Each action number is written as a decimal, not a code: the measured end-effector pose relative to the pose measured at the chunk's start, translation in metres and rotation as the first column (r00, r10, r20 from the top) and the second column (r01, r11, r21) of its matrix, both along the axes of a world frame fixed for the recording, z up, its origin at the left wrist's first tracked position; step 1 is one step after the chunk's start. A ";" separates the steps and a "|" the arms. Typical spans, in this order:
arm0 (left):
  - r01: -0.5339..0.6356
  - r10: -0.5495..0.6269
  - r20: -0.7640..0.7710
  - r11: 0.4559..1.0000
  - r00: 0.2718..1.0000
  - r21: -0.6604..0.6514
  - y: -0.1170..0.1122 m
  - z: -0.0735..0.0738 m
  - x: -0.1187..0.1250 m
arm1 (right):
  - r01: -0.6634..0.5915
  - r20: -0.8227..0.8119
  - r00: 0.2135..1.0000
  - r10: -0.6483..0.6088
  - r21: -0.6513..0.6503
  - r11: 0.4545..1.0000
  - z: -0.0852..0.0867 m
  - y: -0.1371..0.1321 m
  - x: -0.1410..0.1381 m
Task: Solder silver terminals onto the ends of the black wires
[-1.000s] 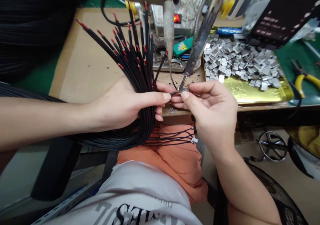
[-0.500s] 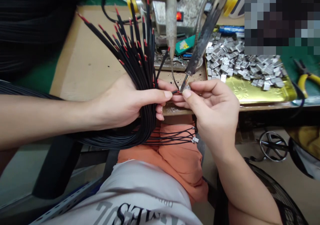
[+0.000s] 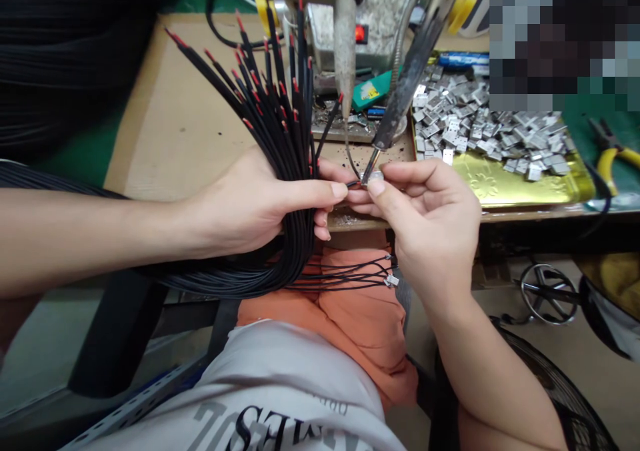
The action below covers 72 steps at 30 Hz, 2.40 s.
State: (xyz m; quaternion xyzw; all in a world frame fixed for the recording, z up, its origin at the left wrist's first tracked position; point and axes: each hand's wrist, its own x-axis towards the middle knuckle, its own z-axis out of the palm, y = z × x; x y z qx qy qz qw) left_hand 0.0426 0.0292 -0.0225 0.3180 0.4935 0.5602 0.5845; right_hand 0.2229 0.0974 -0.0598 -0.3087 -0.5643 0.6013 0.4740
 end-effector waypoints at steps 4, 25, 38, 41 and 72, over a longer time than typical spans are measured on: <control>0.008 -0.008 0.011 1.000 1.000 -0.014 0.000 0.001 0.000 | -0.002 -0.011 1.000 0.002 0.005 1.000 0.000 0.000 0.000; 0.030 -0.036 -0.066 0.995 0.997 -0.091 -0.001 0.006 0.000 | -0.005 0.064 0.998 0.002 0.035 0.999 0.000 -0.003 0.003; 0.061 -0.061 -0.012 0.998 0.998 -0.032 -0.003 0.003 0.001 | 0.123 0.104 0.985 -0.136 0.117 0.985 0.002 -0.010 -0.001; 0.061 -0.061 -0.010 0.997 0.998 -0.041 -0.003 0.004 0.001 | 0.165 0.079 0.981 -0.177 0.146 0.976 0.002 -0.011 -0.002; 0.063 -0.061 0.032 0.997 0.998 -0.047 -0.003 0.003 0.002 | 0.178 0.086 0.977 -0.195 0.169 0.969 -0.001 -0.011 0.000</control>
